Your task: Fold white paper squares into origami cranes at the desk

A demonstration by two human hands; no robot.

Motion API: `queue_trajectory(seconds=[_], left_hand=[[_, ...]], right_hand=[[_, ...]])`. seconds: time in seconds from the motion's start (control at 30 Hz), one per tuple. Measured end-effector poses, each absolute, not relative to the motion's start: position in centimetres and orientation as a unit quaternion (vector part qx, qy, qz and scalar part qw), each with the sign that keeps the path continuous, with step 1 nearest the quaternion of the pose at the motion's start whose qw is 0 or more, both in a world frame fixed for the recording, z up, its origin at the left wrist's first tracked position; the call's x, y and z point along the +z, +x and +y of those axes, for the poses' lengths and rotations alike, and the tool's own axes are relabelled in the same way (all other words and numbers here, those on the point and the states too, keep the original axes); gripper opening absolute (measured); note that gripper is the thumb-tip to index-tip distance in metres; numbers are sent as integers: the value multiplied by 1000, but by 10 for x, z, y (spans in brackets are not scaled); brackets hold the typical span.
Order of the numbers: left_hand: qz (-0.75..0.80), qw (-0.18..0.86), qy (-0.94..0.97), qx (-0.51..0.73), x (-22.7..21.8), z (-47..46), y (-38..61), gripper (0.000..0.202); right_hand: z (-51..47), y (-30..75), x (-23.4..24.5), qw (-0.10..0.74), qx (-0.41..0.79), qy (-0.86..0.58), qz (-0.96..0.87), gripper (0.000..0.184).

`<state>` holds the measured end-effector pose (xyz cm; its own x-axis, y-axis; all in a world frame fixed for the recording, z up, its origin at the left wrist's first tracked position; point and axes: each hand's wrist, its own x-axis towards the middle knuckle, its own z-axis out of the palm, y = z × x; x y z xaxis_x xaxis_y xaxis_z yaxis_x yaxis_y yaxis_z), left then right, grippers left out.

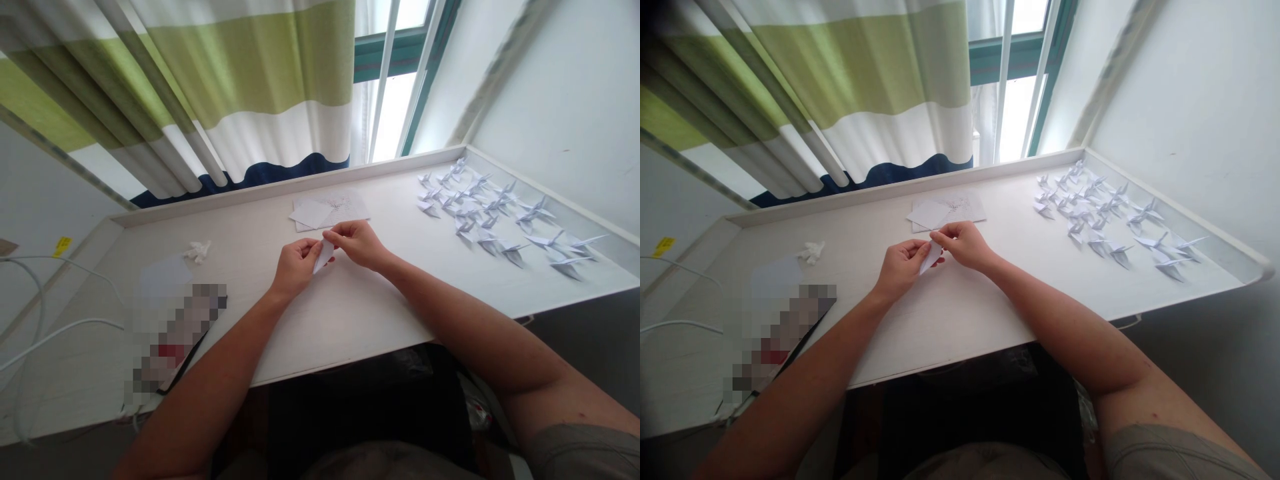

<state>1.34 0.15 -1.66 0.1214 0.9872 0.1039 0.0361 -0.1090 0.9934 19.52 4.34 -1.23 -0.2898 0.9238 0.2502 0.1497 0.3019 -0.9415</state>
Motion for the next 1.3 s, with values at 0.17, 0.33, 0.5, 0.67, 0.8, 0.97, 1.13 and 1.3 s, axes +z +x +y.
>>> queue_trajectory(seconds=[0.17, 0.33, 0.5, 0.67, 0.8, 0.97, 1.13, 1.3], left_hand=[[456, 477, 574, 484, -17, 2, 13, 40], [460, 496, 560, 479, -16, 3, 13, 43], [475, 496, 544, 481, -16, 3, 12, 42], [455, 516, 542, 483, -14, 2, 13, 45], [445, 555, 513, 481, -10, 1, 14, 43], [476, 610, 464, 431, -6, -2, 13, 30], [484, 609, 459, 429, -2, -3, 17, 20], [514, 572, 455, 449, 2, 0, 16, 19]], right_hand=[[44, 195, -13, 441, 424, -395, -685, 42], [44, 194, -13, 435, 505, -367, -649, 50], [44, 195, -10, 468, 517, -385, -604, 55], [41, 194, -11, 440, 495, -390, -639, 43], [41, 193, -12, 460, 495, -378, -633, 38], [44, 193, -15, 476, 464, -394, -635, 40], [44, 192, -19, 474, 456, -392, -643, 36], [38, 196, -12, 478, 346, -365, -720, 23]])
